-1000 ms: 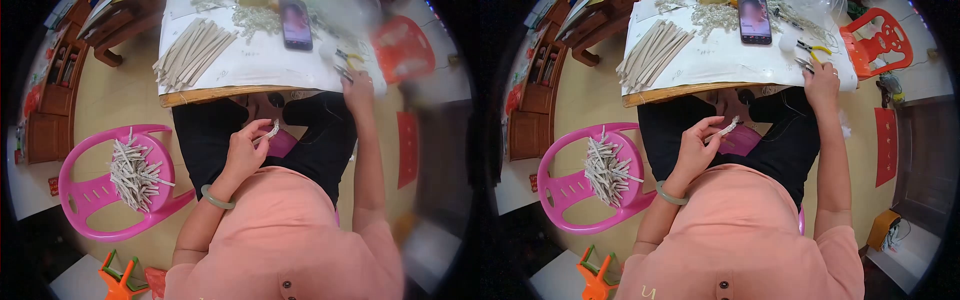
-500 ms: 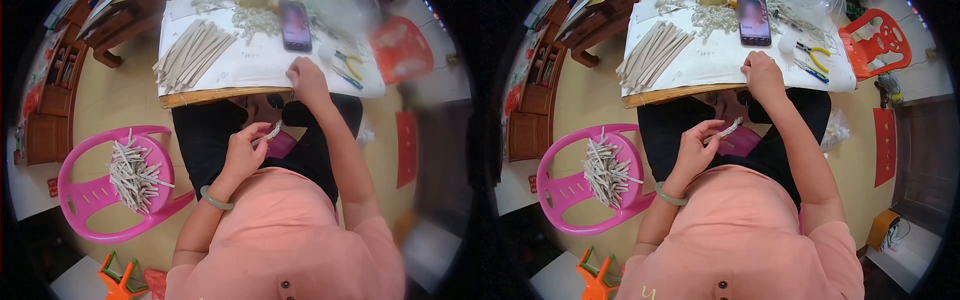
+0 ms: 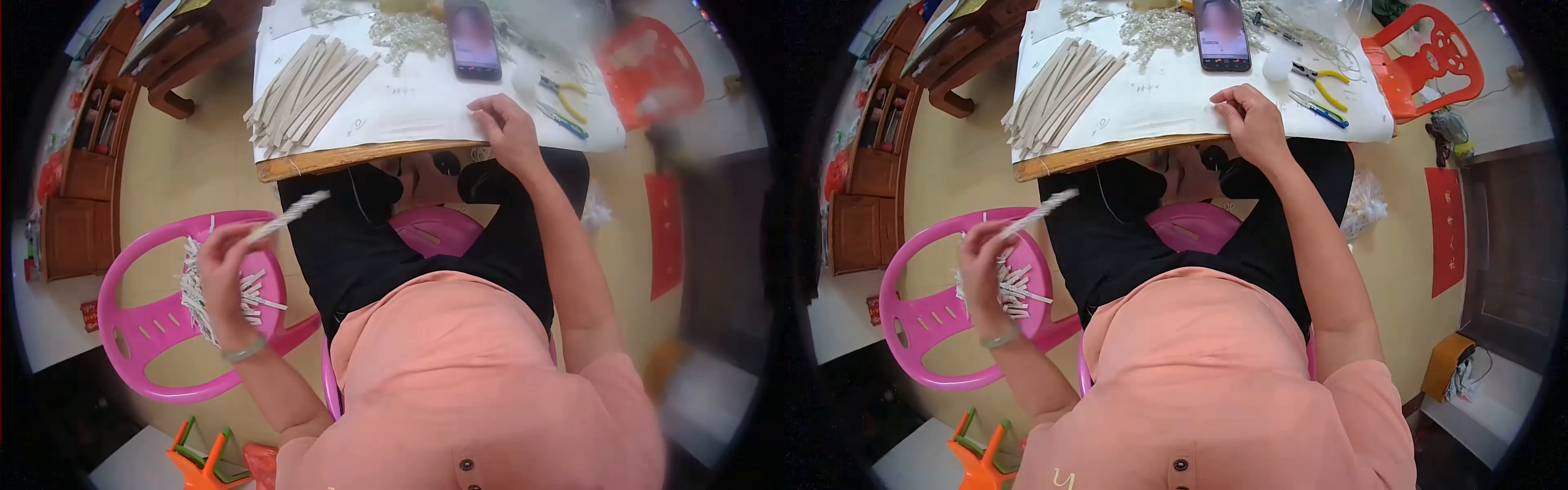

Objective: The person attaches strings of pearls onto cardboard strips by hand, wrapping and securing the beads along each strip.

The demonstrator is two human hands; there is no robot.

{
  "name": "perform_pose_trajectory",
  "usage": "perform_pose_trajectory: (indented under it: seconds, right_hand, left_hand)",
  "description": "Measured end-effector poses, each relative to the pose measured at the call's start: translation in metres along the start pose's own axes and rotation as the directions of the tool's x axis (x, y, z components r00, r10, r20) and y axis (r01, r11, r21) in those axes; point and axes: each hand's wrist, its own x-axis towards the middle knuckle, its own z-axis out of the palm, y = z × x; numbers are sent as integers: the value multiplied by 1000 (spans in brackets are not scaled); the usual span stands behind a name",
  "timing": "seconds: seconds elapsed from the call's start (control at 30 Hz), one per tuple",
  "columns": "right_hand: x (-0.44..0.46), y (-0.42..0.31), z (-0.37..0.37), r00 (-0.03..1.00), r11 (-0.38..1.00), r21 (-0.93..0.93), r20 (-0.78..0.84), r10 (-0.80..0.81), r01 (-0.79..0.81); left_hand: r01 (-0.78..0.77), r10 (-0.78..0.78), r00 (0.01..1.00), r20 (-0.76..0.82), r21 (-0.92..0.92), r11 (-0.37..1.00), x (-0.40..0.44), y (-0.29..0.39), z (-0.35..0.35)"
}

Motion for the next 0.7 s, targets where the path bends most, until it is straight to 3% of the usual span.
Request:
perform_pose_trajectory:
  seconds: [0.07,0.1,0.13,0.2,0.23,0.3,0.37,0.43,0.57,0.7]
  right_hand:
    - [0,-1,3,996,997,-37,-61,-64,62]
    - [-1,0,3,996,997,-35,-64,-65,63]
    - [-1,2,3,990,993,-67,-91,-107,102]
    - [0,2,9,986,988,-86,-101,-134,125]
    - [0,3,10,987,986,-115,-96,-131,119]
    - [0,7,13,978,975,-140,-94,-188,174]
    - [-1,9,14,975,968,-167,-89,-202,186]
    - [-2,11,14,980,967,-194,-82,-181,163]
    - [-4,6,14,977,952,-266,-105,-186,153]
    - [-4,10,19,972,950,-262,-111,-206,172]
  left_hand:
    - [-39,-4,946,-324,-128,991,-14,-5,-41]
    - [-78,-35,857,-514,-197,977,-20,-6,-56]
    - [-81,-31,855,-518,-192,978,-22,-17,-82]
    - [-183,45,589,-807,-78,980,-35,-56,-142]
    - [-248,66,546,-835,-86,965,-43,-65,-151]
    - [-178,144,460,-876,68,982,-51,-76,-167]
    - [-142,160,414,-896,110,984,-57,-89,-174]
    - [-244,48,439,-897,-68,967,-59,-83,-157]
    - [-209,-11,391,-920,-100,973,-59,-88,-143]
    - [-178,79,388,-918,9,984,-46,-100,-146]
